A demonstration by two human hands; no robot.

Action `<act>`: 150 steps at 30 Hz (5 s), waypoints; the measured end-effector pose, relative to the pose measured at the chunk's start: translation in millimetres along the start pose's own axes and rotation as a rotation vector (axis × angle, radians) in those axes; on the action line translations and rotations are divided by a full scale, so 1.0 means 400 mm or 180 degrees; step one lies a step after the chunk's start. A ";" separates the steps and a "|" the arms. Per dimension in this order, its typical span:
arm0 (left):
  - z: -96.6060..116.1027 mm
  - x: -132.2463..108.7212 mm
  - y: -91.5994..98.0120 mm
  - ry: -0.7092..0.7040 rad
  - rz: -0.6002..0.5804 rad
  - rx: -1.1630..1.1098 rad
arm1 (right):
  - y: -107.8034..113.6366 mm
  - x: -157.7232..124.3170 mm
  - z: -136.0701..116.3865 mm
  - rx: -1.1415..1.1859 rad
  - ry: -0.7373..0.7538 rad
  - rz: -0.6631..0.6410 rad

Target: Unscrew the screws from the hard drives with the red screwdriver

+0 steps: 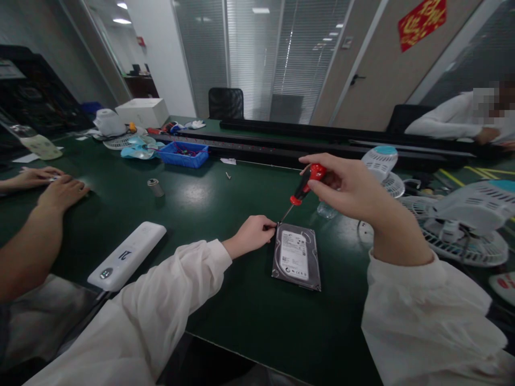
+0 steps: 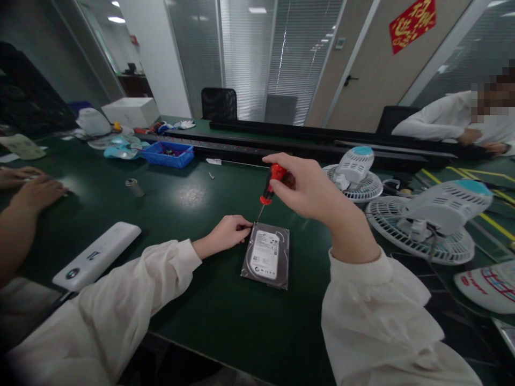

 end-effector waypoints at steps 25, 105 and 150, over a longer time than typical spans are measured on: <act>0.000 0.001 -0.002 -0.0014 0.0039 0.0118 | 0.017 -0.001 -0.009 -0.1023 -0.0463 0.0577; 0.001 0.004 -0.003 0.0099 0.0043 0.0037 | 0.000 0.001 -0.005 -0.0592 -0.0094 -0.0176; 0.014 0.001 0.004 0.0179 0.0032 0.0011 | 0.014 -0.004 -0.007 -0.0953 -0.0391 -0.0008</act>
Point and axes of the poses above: each hand's wrist, its own x-axis towards the middle knuckle, its own y-axis out of the back of the hand, z = x × y, the point moved 2 cm from there along x, towards the middle knuckle, and after that the axes turned 10 degrees about -y, right-handed, at the moved point
